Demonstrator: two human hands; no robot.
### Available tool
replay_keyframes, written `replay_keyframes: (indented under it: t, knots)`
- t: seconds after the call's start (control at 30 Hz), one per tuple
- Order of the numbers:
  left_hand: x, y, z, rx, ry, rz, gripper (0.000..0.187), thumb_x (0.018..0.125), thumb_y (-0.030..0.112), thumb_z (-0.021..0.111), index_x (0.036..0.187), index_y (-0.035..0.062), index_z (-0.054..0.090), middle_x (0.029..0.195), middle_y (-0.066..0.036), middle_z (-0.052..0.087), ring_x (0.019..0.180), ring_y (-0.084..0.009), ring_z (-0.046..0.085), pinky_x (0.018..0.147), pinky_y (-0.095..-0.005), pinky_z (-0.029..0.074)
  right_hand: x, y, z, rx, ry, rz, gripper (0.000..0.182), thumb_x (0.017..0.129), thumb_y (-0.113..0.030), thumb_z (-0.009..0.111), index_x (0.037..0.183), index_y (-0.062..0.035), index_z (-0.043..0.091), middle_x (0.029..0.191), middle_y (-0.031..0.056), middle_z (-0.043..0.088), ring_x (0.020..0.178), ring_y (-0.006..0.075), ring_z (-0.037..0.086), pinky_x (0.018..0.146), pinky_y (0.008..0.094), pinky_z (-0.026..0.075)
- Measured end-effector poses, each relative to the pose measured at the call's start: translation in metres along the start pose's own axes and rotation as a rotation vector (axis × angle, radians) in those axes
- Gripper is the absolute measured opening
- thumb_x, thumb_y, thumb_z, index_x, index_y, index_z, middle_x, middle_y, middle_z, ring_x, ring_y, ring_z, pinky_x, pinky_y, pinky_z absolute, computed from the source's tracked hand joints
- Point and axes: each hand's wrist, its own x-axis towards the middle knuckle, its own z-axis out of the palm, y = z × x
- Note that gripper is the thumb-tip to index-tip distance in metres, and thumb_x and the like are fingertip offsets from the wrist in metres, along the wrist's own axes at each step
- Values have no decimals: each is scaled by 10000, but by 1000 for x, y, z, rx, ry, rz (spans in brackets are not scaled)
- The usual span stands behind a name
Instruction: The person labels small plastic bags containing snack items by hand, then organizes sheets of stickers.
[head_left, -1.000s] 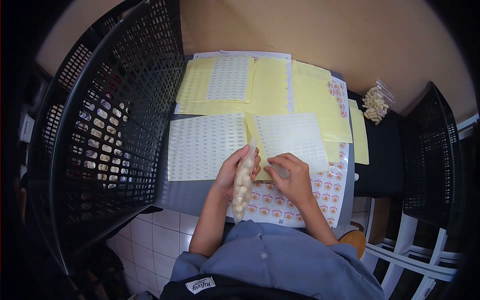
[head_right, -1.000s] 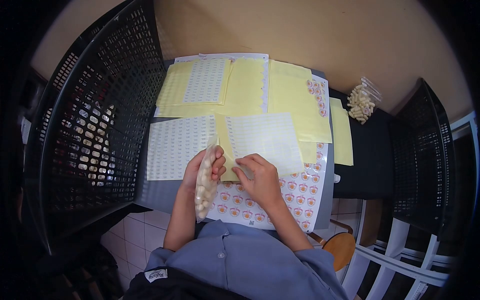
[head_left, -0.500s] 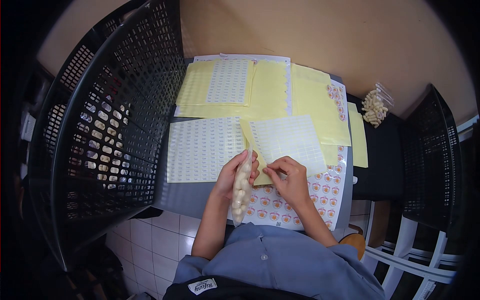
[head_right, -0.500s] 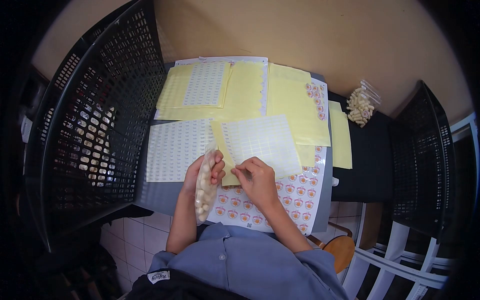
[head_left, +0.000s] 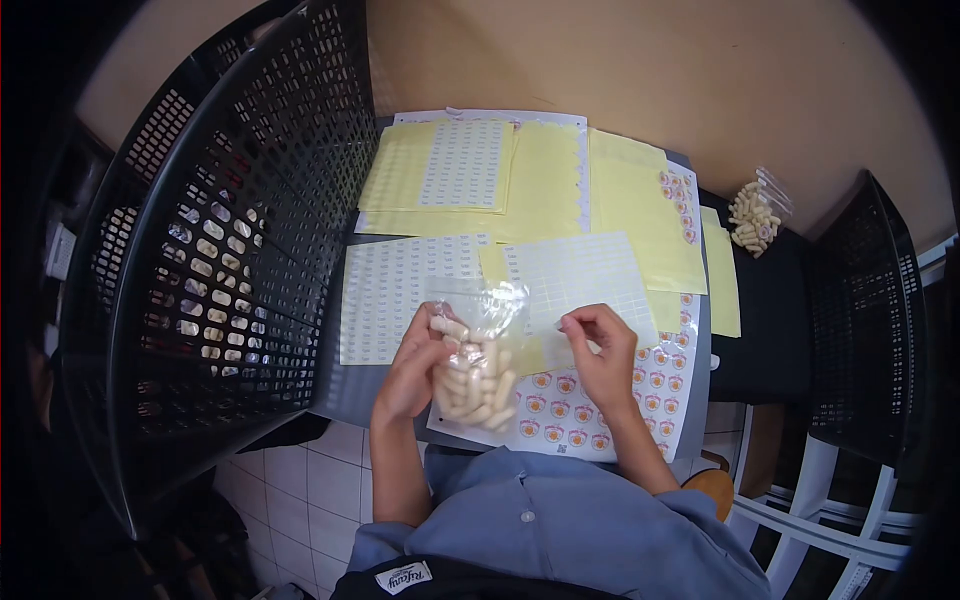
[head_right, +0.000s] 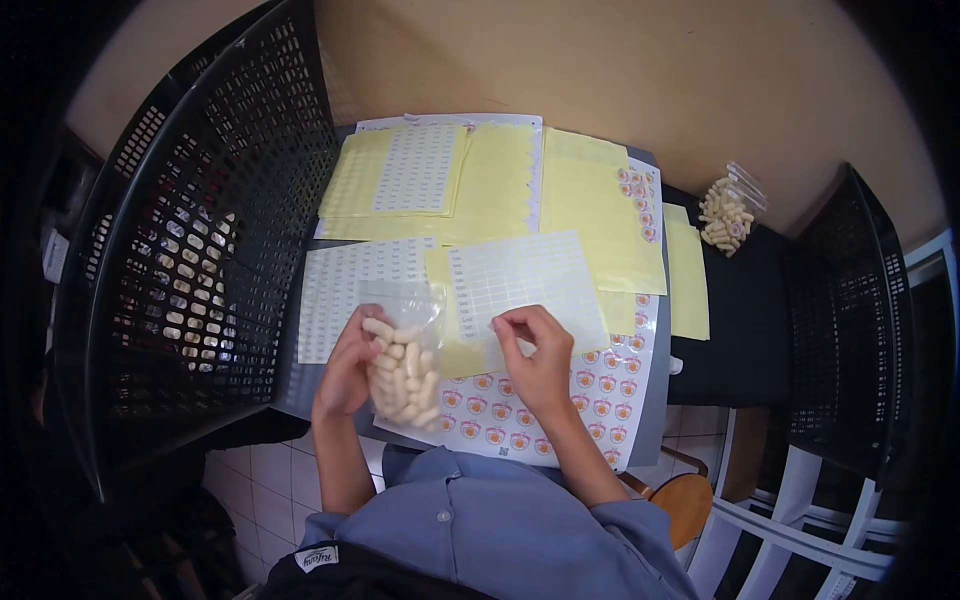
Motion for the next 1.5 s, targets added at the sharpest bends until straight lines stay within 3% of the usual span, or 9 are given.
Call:
replay_keyframes:
  t: [0.1, 0.2, 0.3, 0.53, 0.63, 0.7, 0.8, 1.27, 1.5]
  knots:
    - [0, 0, 24, 66, 19, 260, 415, 736, -75, 504, 1086, 46, 315, 1005, -66, 424, 919, -108, 451, 810, -246, 383, 0, -16, -2, 81, 155, -119, 32, 742, 13, 582, 747, 40, 566, 735, 95, 568, 678, 125, 580, 605, 229, 481]
    - [3, -2, 54, 219, 135, 348, 407, 768, -64, 516, 1104, 32, 308, 1019, -79, 430, 949, -125, 453, 803, -247, 410, 2, -38, -4, 109, 261, -246, 58, 700, 41, 615, 730, 10, 576, 723, 89, 579, 654, 121, 573, 577, 230, 470]
    - [9, -10, 69, 247, 117, 431, 447, 778, -51, 518, 1157, 14, 290, 1100, -126, 444, 1005, -170, 466, 810, -251, 425, 8, -59, -1, -208, 305, -672, 149, 648, 36, 673, 757, 5, 576, 746, 114, 584, 641, 164, 576, 578, 225, 476]
    - [8, -12, 84, 474, 127, 659, 429, 773, -18, 501, 1172, -9, 342, 1150, -158, 480, 1020, -193, 503, 737, -268, 454, 19, -73, 22, -272, 275, -972, 199, 585, 0, 715, 768, -23, 638, 743, 86, 618, 627, 170, 600, 527, 239, 491]
    - [5, -11, 83, 606, 136, 698, 450, 759, -18, 505, 1180, -9, 348, 1114, -170, 503, 986, -215, 533, 727, -276, 454, 18, -75, 23, -265, 255, -987, 215, 571, -8, 722, 771, -24, 644, 746, 86, 623, 627, 167, 600, 532, 237, 492]
    - [2, -9, 80, 661, 69, 661, 496, 768, -17, 527, 1207, -12, 299, 1207, -206, 423, 1087, -238, 456, 885, -327, 397, 18, -75, 23, -260, 248, -999, 215, 573, -10, 722, 773, -20, 642, 754, 88, 624, 631, 169, 601, 536, 238, 492]
    - [4, -10, 83, 690, 143, 790, 480, 730, -7, 524, 1184, -19, 366, 1059, -193, 523, 956, -305, 549, 774, -330, 442, 17, -76, 23, -267, 243, -1019, 216, 575, -13, 721, 776, -15, 641, 767, 94, 623, 643, 175, 604, 544, 240, 494]
    - [3, -13, 82, 694, 123, 761, 441, 763, 12, 506, 1180, -25, 370, 1086, -210, 500, 1000, -331, 521, 812, -354, 433, 12, -79, 23, -381, 264, -875, 206, 570, -74, 728, 765, -66, 663, 755, 41, 621, 708, 209, 535, 599, 268, 460]
    - [3, -6, 84, 675, 64, 751, 459, 788, 43, 513, 1208, -11, 339, 1160, -191, 465, 1066, -303, 484, 862, -345, 410, 7, -80, 19, -426, 197, -840, 230, 613, -202, 699, 814, -96, 662, 824, 1, 598, 796, 194, 520, 671, 286, 395]
